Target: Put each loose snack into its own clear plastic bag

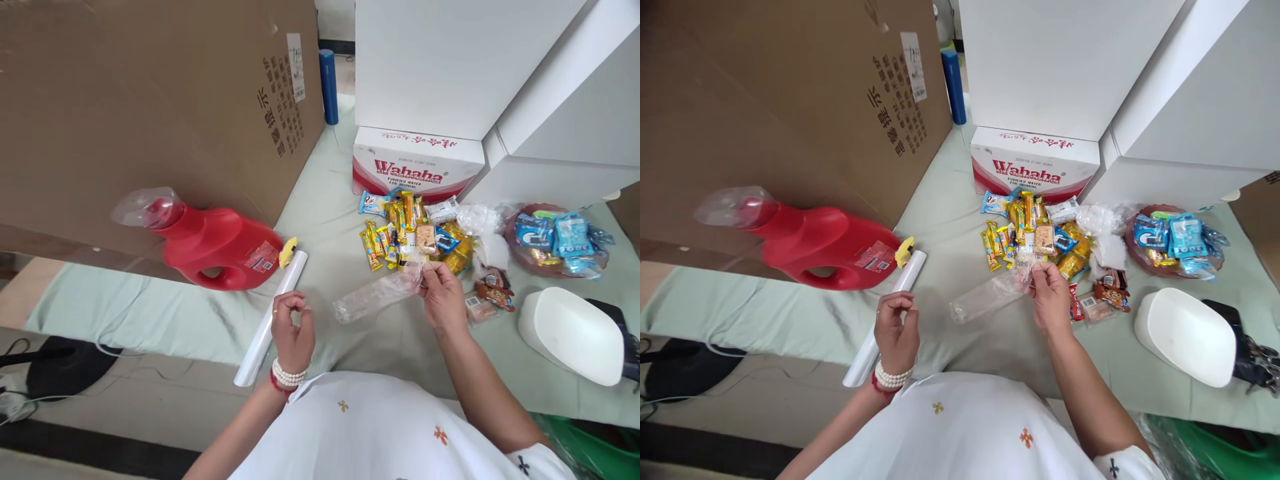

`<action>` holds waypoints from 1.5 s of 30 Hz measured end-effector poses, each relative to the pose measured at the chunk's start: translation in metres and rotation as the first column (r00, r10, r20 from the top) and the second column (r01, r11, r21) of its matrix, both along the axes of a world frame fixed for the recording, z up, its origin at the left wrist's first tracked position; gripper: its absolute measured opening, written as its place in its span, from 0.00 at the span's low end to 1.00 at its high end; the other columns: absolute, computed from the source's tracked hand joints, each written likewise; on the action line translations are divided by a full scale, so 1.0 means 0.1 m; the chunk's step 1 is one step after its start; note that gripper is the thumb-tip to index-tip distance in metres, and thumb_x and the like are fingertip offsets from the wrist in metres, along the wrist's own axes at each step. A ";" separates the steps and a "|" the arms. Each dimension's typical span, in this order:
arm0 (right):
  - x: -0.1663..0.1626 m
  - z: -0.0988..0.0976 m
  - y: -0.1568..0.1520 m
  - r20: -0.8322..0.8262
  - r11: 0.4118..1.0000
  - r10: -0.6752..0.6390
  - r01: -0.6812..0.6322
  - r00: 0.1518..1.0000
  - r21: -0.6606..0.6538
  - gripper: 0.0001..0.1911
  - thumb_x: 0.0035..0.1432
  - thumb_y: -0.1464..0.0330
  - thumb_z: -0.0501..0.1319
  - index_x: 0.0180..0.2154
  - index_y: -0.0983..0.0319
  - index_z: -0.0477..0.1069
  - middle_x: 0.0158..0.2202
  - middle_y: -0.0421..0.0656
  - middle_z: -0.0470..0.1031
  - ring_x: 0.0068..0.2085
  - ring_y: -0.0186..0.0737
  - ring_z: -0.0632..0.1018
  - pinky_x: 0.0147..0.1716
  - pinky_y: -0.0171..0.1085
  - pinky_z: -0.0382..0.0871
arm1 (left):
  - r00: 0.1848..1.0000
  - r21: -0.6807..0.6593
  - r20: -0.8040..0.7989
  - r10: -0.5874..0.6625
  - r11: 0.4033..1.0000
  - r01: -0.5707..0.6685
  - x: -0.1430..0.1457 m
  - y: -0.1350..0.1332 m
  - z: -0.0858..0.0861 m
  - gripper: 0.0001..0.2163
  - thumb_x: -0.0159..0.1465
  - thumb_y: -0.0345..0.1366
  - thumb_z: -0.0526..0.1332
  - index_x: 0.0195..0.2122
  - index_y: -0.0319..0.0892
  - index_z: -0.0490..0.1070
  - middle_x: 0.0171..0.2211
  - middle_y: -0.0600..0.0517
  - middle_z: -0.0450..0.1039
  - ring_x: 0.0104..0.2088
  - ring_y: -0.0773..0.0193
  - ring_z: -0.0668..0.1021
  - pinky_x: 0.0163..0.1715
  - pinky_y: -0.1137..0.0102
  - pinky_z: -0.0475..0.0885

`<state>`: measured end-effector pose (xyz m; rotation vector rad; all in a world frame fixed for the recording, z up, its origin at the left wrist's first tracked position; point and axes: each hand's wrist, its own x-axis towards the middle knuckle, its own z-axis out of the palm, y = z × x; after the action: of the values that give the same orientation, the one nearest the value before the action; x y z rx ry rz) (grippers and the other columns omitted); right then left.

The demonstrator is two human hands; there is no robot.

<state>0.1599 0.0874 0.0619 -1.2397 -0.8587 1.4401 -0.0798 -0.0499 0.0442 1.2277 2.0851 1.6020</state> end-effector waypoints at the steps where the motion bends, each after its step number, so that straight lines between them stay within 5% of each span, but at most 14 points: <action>1: -0.03 0.03 0.02 0.008 1.000 0.003 -0.004 1.000 0.013 0.19 0.53 0.52 0.72 0.34 0.57 0.70 0.29 0.36 0.68 0.28 0.34 0.70 0.25 0.33 0.68 | 0.992 0.018 -0.112 -0.066 0.997 0.069 0.05 0.07 0.05 0.01 0.66 0.33 0.59 0.36 0.45 0.68 0.38 0.49 0.73 0.41 0.59 0.76 0.45 0.63 0.70; 4: -0.09 0.05 0.12 0.006 0.999 -0.009 0.009 1.000 0.047 0.18 0.52 0.54 0.72 0.32 0.58 0.70 0.27 0.35 0.66 0.29 0.33 0.67 0.26 0.31 0.66 | 0.807 -0.133 -0.344 -0.479 0.876 0.464 0.31 0.34 0.06 0.05 0.67 0.38 0.61 0.42 0.45 0.73 0.40 0.46 0.76 0.43 0.55 0.76 0.46 0.59 0.69; 6: -0.08 -0.03 0.22 0.021 0.996 -0.054 0.052 0.998 0.077 0.17 0.52 0.54 0.71 0.32 0.59 0.70 0.27 0.35 0.65 0.28 0.32 0.65 0.26 0.31 0.63 | 0.656 -0.308 -0.397 -0.642 0.767 0.563 0.51 0.51 -0.08 0.12 0.65 0.43 0.66 0.46 0.44 0.74 0.45 0.43 0.77 0.48 0.50 0.75 0.48 0.55 0.68; 10: 0.12 -0.28 0.46 0.181 0.963 -0.233 0.201 0.956 0.178 0.16 0.53 0.55 0.68 0.31 0.59 0.69 0.26 0.35 0.66 0.26 0.32 0.64 0.25 0.32 0.59 | 0.591 -0.508 -0.306 -0.746 0.653 0.561 0.65 0.65 -0.44 0.13 0.63 0.41 0.68 0.47 0.43 0.76 0.46 0.41 0.77 0.49 0.48 0.75 0.48 0.54 0.68; 15: 0.48 -0.40 0.65 0.364 0.955 -0.265 0.190 0.893 0.229 0.17 0.57 0.53 0.64 0.34 0.60 0.71 0.28 0.38 0.70 0.28 0.35 0.69 0.30 0.35 0.65 | 0.554 -0.409 -0.198 -0.808 0.582 0.703 0.44 0.58 -0.60 0.08 0.67 0.35 0.63 0.46 0.43 0.76 0.47 0.44 0.80 0.49 0.52 0.78 0.51 0.55 0.69; 20: 0.66 -0.18 0.20 0.589 0.933 -0.273 0.059 0.761 0.356 0.21 0.60 0.52 0.65 0.48 0.60 0.74 0.45 0.48 0.76 0.42 0.44 0.77 0.39 0.40 0.72 | 0.664 -0.349 -0.118 -0.738 0.657 0.668 0.43 0.56 -0.61 0.08 0.69 0.30 0.57 0.40 0.43 0.77 0.42 0.45 0.82 0.45 0.56 0.80 0.49 0.59 0.72; 23: 0.51 -0.23 -0.30 0.457 0.999 0.036 -0.049 0.889 0.017 0.18 0.60 0.50 0.66 0.40 0.58 0.75 0.33 0.44 0.76 0.30 0.42 0.77 0.24 0.37 0.69 | 0.741 -0.367 -0.073 -0.667 0.709 0.602 0.54 0.56 -0.59 0.09 0.69 0.32 0.57 0.40 0.43 0.77 0.38 0.46 0.81 0.39 0.57 0.80 0.43 0.62 0.72; 26: 0.24 -0.47 -0.59 0.197 0.953 0.203 -0.146 0.959 -0.267 0.23 0.50 0.52 0.74 0.41 0.57 0.73 0.29 0.40 0.75 0.24 0.40 0.76 0.17 0.35 0.66 | 0.757 -0.330 0.003 -0.653 0.714 0.617 0.63 0.55 -0.54 0.08 0.68 0.35 0.58 0.37 0.43 0.77 0.35 0.47 0.79 0.36 0.59 0.78 0.39 0.65 0.71; 30: 0.07 -0.66 -0.54 0.027 0.952 0.141 -0.129 0.990 -0.277 0.24 0.40 0.55 0.78 0.34 0.59 0.72 0.25 0.35 0.71 0.22 0.32 0.71 0.19 0.32 0.65 | 0.808 -0.229 0.409 -0.424 0.809 0.541 0.59 0.53 -0.52 0.10 0.66 0.44 0.61 0.35 0.43 0.74 0.26 0.53 0.73 0.25 0.65 0.73 0.29 0.70 0.68; 34: 0.16 -0.61 -0.43 -0.053 0.921 0.189 -0.196 0.981 -0.336 0.25 0.35 0.55 0.80 0.30 0.62 0.74 0.25 0.36 0.71 0.22 0.28 0.67 0.18 0.29 0.60 | 0.711 -0.226 0.677 -0.193 0.864 0.450 0.44 0.46 -0.60 0.17 0.61 0.52 0.64 0.32 0.43 0.69 0.22 0.59 0.66 0.18 0.71 0.65 0.20 0.73 0.60; 37: 0.16 -0.54 -0.45 -0.093 0.905 0.227 -0.245 0.969 -0.348 0.25 0.37 0.54 0.80 0.31 0.62 0.76 0.26 0.36 0.71 0.22 0.27 0.67 0.17 0.28 0.57 | 0.839 -0.303 0.519 -0.165 0.882 0.361 0.38 0.36 -0.63 0.13 0.62 0.48 0.63 0.34 0.42 0.70 0.24 0.57 0.66 0.20 0.68 0.67 0.23 0.72 0.64; 40: 0.10 -0.49 -0.50 -0.108 0.905 0.232 -0.255 0.967 -0.339 0.23 0.40 0.54 0.79 0.31 0.62 0.76 0.24 0.36 0.69 0.21 0.28 0.66 0.16 0.29 0.57 | 0.970 -0.259 0.054 -0.239 0.934 0.245 0.33 0.26 -0.56 0.08 0.62 0.36 0.61 0.41 0.42 0.73 0.36 0.49 0.72 0.35 0.59 0.75 0.38 0.63 0.73; 42: 0.06 -0.47 -0.52 -0.106 0.907 0.229 -0.251 0.968 -0.339 0.23 0.40 0.54 0.79 0.31 0.62 0.76 0.24 0.36 0.70 0.21 0.28 0.66 0.16 0.29 0.57 | 0.883 -0.155 -0.203 -0.424 0.904 0.398 0.30 0.23 -0.47 0.10 0.62 0.30 0.58 0.43 0.44 0.74 0.42 0.45 0.73 0.45 0.54 0.75 0.48 0.57 0.72; 45: 0.05 -0.46 -0.51 -0.082 0.908 0.230 -0.244 0.970 -0.339 0.24 0.41 0.53 0.79 0.31 0.62 0.76 0.25 0.37 0.72 0.21 0.27 0.67 0.16 0.28 0.58 | 0.618 -0.097 -0.368 -0.695 0.690 0.717 0.30 0.23 -0.39 0.11 0.64 0.32 0.59 0.47 0.44 0.74 0.45 0.44 0.74 0.50 0.52 0.74 0.52 0.55 0.70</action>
<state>0.1645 0.0359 0.0159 -1.3946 -0.7678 1.8690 -0.0495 -0.0270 0.0047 2.1728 1.3696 1.0963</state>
